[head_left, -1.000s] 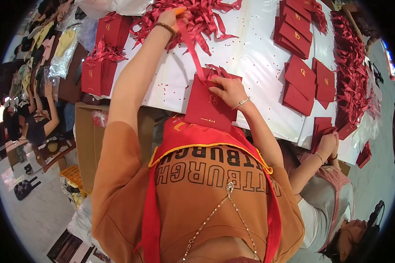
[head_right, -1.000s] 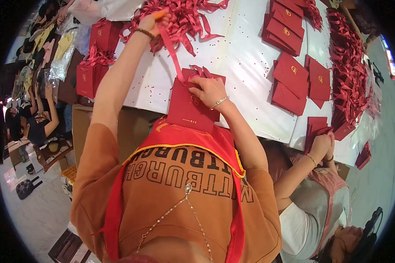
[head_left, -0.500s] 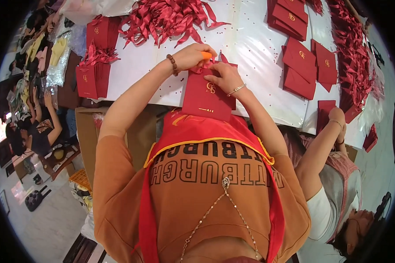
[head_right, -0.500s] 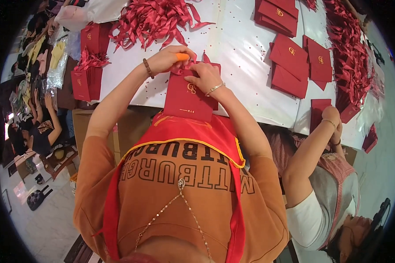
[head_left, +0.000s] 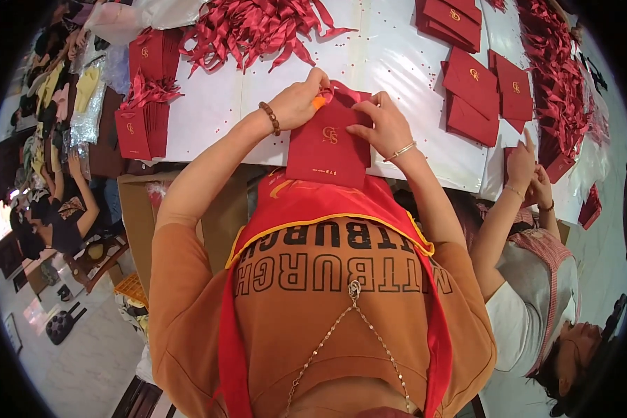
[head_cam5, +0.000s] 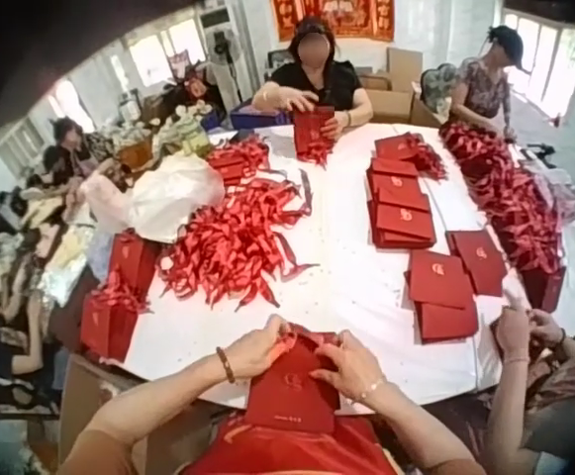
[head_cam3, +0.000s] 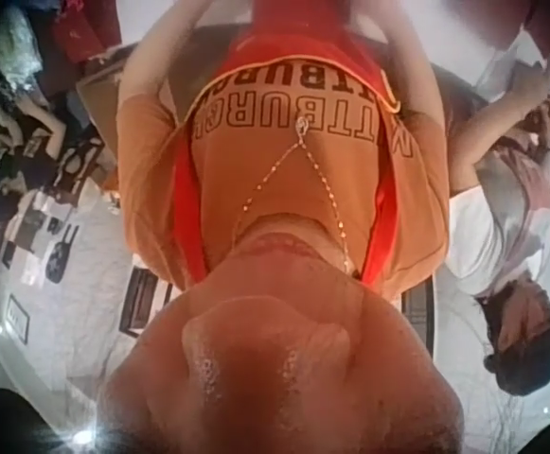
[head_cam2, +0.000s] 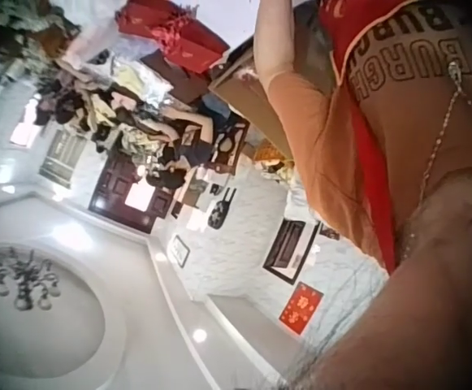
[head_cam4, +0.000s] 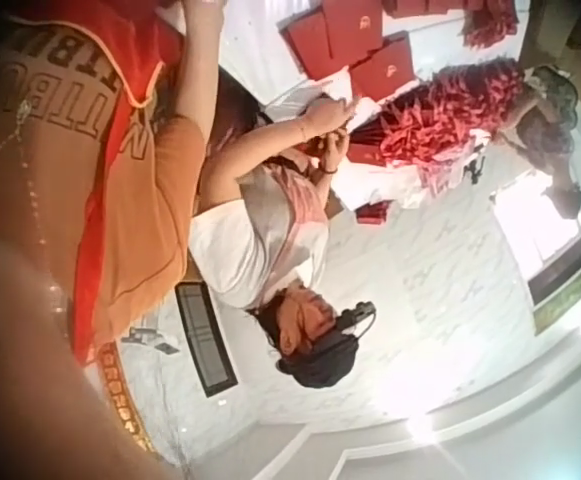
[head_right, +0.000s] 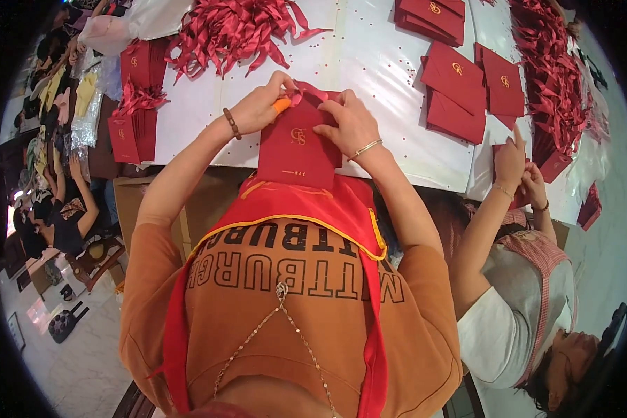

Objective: Tying pink ribbons onto red gift envelopes or cards at a workstation.

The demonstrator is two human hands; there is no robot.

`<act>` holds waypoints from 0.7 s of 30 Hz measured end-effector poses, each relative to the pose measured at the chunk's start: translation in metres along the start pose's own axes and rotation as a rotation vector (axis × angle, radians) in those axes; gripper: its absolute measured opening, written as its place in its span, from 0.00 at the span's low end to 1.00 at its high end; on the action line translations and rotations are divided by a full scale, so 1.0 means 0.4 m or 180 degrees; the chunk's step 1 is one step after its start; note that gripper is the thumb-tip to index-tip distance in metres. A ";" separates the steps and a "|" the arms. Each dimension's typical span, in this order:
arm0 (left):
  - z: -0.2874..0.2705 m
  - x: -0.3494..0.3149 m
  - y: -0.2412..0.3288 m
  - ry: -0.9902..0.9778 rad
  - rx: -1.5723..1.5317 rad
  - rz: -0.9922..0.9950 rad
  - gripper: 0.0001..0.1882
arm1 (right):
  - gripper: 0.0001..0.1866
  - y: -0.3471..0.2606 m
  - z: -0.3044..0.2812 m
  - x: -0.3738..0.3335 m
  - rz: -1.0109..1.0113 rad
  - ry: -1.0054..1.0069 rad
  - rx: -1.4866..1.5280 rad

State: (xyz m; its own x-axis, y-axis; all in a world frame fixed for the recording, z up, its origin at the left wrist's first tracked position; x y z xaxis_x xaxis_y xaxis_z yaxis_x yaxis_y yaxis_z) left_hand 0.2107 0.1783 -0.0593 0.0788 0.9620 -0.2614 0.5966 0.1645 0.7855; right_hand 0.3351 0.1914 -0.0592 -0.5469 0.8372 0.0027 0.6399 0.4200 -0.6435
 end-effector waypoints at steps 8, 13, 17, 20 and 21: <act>0.034 -0.046 0.111 0.0969 0.0640 0.1570 0.10 | 0.20 0.054 0.045 -0.005 0.0335 0.0250 0.0930; 0.044 -0.050 0.033 0.0836 0.0208 0.0352 0.07 | 0.19 0.075 0.056 -0.015 0.0787 0.0124 0.1289; 0.046 -0.062 0.035 0.0960 0.0328 0.0641 0.05 | 0.17 0.081 0.064 -0.016 0.0949 0.0018 0.1551; 0.051 -0.068 0.042 0.1013 0.0769 0.0712 0.05 | 0.16 0.084 0.068 -0.016 0.0960 -0.0006 0.1603; 0.049 -0.071 0.046 0.1033 0.0828 0.0749 0.06 | 0.15 0.082 0.064 -0.015 0.0928 0.0038 0.1586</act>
State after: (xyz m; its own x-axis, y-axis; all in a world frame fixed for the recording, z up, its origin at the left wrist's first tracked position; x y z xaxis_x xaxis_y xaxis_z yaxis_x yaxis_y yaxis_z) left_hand 0.2351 0.1498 -0.0483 0.0070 0.9918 0.1278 0.7760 -0.0860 0.6249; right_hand 0.3455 0.1913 -0.1001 -0.3782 0.8987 -0.2220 0.4300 -0.0418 -0.9018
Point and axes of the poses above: each hand's wrist, its own x-axis towards the middle knuckle, its own z-axis out of the palm, y = z × x, the point moved 10 cm from there along x, towards the middle knuckle, and after that the axes turned 8 degrees about y, right-handed, at the moved point
